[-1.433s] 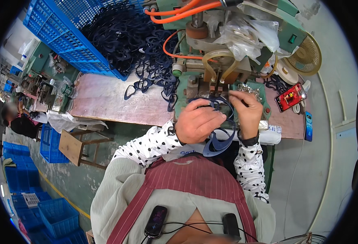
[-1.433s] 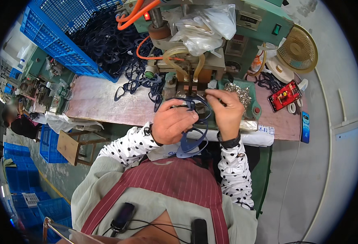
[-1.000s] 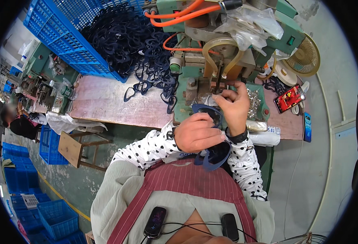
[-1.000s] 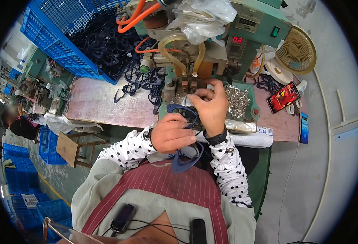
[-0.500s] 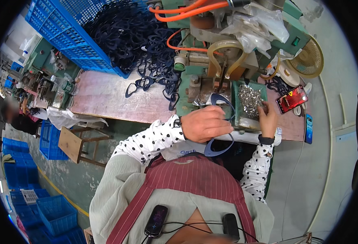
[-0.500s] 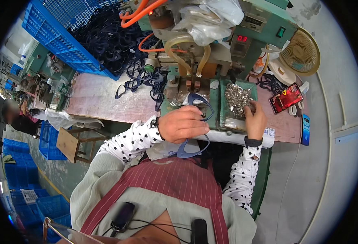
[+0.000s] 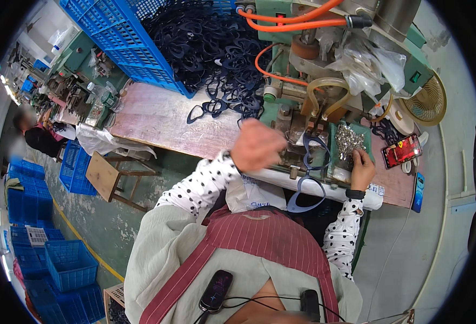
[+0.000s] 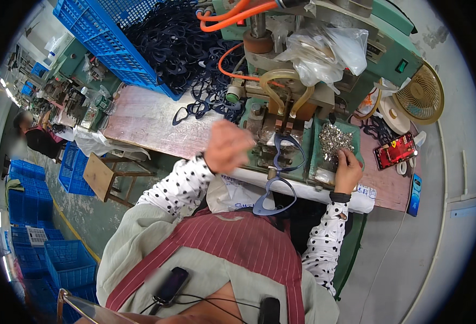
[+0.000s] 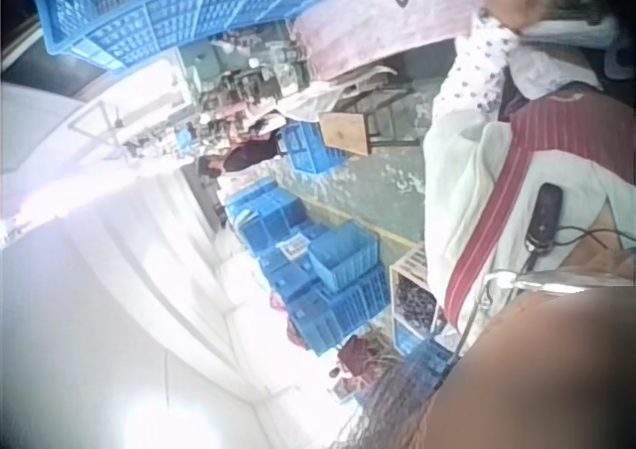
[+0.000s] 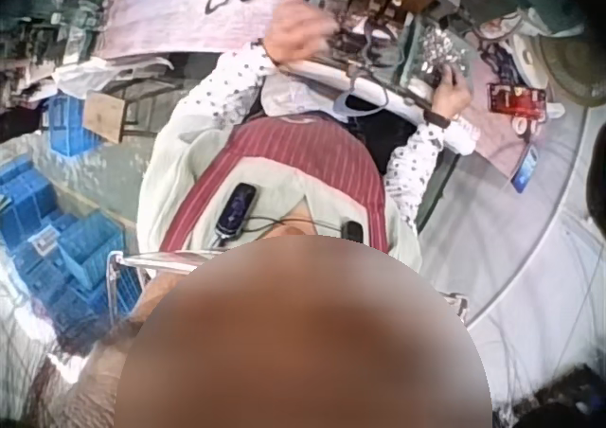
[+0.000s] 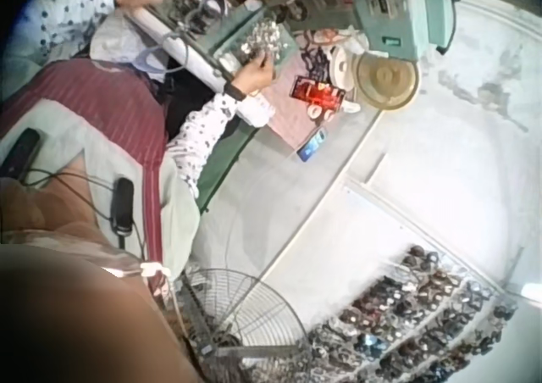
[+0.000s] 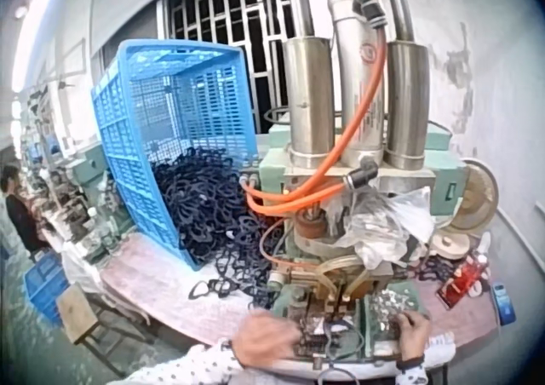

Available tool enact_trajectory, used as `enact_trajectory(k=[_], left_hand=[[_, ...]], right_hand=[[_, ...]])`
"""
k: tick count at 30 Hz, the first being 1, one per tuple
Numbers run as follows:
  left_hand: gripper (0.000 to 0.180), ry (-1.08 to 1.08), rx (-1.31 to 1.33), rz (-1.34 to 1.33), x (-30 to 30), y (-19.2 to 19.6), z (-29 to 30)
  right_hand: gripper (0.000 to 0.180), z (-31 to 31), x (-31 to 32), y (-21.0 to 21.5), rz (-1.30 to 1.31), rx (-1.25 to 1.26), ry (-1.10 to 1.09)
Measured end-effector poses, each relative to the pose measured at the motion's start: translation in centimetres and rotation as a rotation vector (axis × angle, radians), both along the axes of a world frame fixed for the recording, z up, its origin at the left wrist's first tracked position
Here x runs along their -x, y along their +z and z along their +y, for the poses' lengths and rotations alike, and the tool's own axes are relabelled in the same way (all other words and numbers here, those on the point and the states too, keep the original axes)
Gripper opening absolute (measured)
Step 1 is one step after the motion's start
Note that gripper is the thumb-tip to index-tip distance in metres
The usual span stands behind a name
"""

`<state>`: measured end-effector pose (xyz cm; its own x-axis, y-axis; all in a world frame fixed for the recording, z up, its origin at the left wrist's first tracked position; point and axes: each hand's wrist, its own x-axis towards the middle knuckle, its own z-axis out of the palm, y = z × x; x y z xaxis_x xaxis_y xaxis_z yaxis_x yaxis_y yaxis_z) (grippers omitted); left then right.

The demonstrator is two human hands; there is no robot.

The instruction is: The person repeatedly picks up dark blue bow-shaped components and small metallic pins from the workbench, aligns them, and presses them together using a small press machine. The assembled units are placed on the table to the left. The process is repeated continuously throughout the clip.

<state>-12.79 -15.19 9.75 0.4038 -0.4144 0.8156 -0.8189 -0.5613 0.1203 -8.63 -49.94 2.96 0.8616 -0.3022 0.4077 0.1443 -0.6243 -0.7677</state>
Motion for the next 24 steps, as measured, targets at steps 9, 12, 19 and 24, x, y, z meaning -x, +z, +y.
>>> enact_trajectory(k=[9,12,19,24], left_hand=[[0.028,1.22,-0.213,0.465,-5.0,-11.8,15.6],[0.026,0.943,-0.174,0.557,-4.8,-10.6,17.2],[0.02,0.713,0.254,0.273,-5.0,-10.7,20.1],[0.028,0.886,1.006,0.333,-7.2,-7.1,18.1]], right_hand=[[0.014,0.9,0.3,-0.4,-0.09,0.252,-0.149],[0.014,1.1,0.2,-0.6,-0.194,0.239,-0.19],[0.012,0.5,0.0,-0.5,-0.13,0.223,-0.088],[0.008,2.1,-0.1,1.8,-0.144,0.091,-0.021]])
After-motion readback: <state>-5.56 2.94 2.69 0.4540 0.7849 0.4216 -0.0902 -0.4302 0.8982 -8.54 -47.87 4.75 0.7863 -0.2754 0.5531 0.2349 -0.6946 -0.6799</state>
